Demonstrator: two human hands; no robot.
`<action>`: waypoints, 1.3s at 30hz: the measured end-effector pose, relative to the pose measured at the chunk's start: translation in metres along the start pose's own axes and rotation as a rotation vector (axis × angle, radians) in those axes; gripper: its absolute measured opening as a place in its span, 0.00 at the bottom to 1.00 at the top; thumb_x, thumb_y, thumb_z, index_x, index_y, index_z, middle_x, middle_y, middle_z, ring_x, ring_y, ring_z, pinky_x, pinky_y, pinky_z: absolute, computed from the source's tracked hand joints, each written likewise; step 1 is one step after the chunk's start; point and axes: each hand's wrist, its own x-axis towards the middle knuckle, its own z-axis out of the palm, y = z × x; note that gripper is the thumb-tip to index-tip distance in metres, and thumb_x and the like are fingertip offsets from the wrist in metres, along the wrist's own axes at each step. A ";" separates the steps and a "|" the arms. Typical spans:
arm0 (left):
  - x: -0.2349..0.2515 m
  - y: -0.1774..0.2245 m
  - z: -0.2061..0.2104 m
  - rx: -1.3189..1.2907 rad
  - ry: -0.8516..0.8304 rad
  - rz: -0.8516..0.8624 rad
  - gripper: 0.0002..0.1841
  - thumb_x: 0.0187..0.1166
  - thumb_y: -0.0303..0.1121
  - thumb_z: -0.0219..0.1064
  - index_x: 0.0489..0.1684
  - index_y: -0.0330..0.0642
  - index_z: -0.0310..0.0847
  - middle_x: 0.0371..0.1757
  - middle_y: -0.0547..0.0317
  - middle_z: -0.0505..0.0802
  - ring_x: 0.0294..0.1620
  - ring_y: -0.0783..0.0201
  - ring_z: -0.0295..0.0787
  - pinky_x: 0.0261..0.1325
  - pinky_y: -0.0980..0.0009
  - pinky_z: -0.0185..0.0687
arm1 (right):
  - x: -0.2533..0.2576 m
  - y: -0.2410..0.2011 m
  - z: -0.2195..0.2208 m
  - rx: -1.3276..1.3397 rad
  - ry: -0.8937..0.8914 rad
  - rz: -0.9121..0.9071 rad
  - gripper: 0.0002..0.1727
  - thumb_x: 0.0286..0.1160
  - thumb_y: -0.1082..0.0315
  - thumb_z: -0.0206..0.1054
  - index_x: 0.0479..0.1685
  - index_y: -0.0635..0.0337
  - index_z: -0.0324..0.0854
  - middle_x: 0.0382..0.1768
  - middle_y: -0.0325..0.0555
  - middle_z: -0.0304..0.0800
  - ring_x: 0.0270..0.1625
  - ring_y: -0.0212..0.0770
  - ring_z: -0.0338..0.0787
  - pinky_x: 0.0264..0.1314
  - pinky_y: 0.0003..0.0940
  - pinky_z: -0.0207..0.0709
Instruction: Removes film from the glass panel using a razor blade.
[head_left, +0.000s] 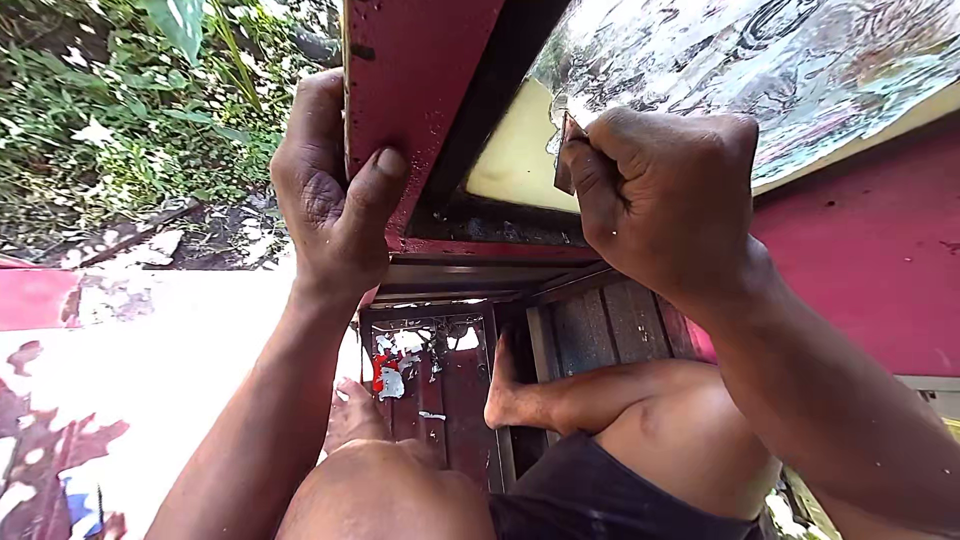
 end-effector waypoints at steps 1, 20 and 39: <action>0.000 0.001 0.001 0.005 0.006 -0.001 0.22 0.82 0.53 0.61 0.62 0.47 0.71 0.49 0.87 0.87 0.51 0.87 0.86 0.56 0.82 0.84 | 0.000 -0.001 0.001 -0.004 0.012 0.007 0.14 0.81 0.73 0.59 0.26 0.64 0.84 0.18 0.48 0.83 0.20 0.36 0.80 0.22 0.31 0.64; 0.001 0.003 0.003 -0.022 0.018 -0.014 0.21 0.80 0.48 0.62 0.62 0.44 0.71 0.47 0.86 0.87 0.49 0.86 0.86 0.53 0.82 0.86 | -0.006 -0.015 0.019 0.061 0.125 0.115 0.13 0.83 0.73 0.61 0.29 0.67 0.85 0.21 0.48 0.86 0.23 0.33 0.84 0.26 0.26 0.72; 0.001 0.007 0.007 0.009 0.044 -0.030 0.22 0.78 0.47 0.64 0.61 0.42 0.71 0.48 0.83 0.86 0.50 0.86 0.86 0.54 0.83 0.85 | -0.006 -0.041 0.052 0.288 0.421 0.380 0.12 0.80 0.77 0.60 0.26 0.65 0.81 0.20 0.38 0.82 0.22 0.21 0.82 0.27 0.18 0.76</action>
